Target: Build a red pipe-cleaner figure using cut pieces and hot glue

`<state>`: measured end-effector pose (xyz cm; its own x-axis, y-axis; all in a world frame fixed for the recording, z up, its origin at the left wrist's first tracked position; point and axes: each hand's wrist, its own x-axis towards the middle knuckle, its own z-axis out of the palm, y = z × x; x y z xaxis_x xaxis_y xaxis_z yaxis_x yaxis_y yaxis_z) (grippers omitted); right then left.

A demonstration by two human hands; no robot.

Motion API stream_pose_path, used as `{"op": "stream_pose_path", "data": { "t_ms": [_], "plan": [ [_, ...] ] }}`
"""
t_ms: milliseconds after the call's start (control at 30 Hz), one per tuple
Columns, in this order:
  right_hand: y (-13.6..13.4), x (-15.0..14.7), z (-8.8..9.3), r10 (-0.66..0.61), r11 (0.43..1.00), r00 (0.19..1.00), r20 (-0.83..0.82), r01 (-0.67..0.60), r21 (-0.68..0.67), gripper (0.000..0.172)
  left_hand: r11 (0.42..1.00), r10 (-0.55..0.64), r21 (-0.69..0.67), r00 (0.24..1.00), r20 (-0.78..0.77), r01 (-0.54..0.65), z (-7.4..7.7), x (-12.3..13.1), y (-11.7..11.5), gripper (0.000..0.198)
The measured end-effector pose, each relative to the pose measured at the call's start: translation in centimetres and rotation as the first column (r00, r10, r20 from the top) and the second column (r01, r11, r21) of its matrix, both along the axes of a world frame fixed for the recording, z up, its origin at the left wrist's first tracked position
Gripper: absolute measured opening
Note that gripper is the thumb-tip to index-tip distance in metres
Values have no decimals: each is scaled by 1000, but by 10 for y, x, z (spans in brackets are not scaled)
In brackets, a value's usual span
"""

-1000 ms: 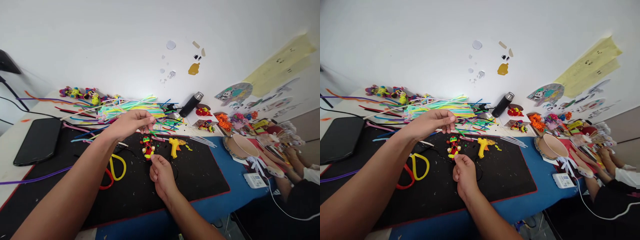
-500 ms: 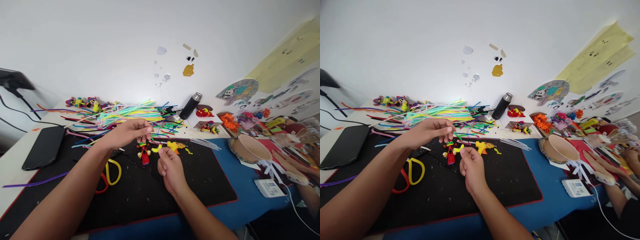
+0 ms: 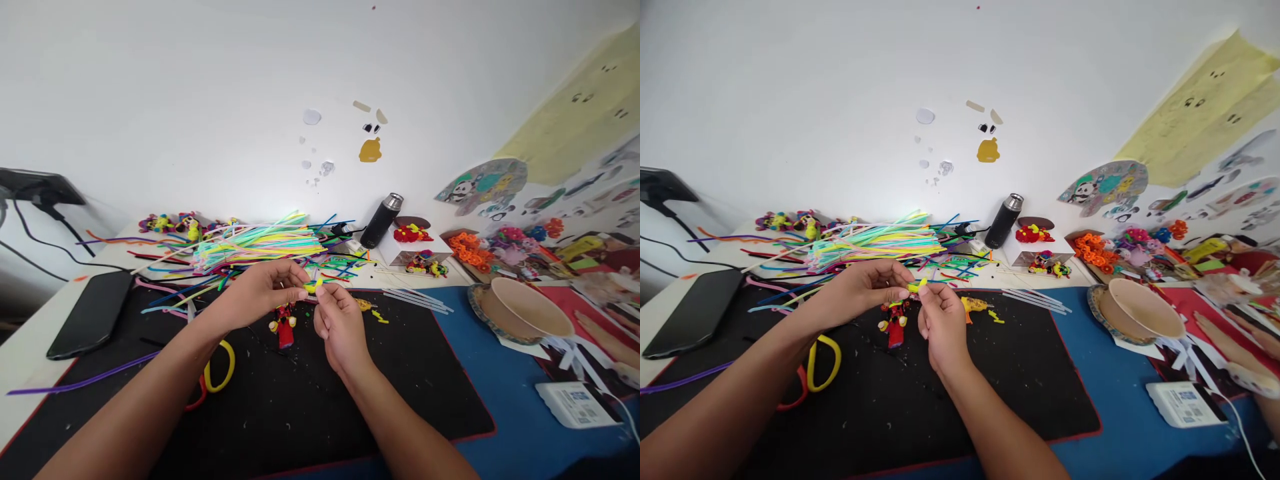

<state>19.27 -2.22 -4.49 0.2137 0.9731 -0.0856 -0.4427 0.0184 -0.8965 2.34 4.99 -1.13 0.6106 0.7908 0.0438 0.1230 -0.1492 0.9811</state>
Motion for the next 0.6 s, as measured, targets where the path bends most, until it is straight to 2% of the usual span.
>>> {"op": "stream_pose_path", "data": {
  "t_ms": [167,300,467,600],
  "plan": [
    [6,-3,-3,33,999,999,-36,-33,0,43,996,74,51,997,32,-76,-4,3,-1,29],
    [8,-4,-7,67,998,996,-61,-68,-8,44,995,70,74,996,48,-73,-4,3,-1,26],
    [11,3,-11,176,984,984,-35,-176,-1,44,993,98,71,995,18,-99,-3,0,1,26],
    [14,11,-16,185,983,983,-3,-184,17,46,996,67,55,998,-10,-67,-4,0,2,27]
  ]
}}
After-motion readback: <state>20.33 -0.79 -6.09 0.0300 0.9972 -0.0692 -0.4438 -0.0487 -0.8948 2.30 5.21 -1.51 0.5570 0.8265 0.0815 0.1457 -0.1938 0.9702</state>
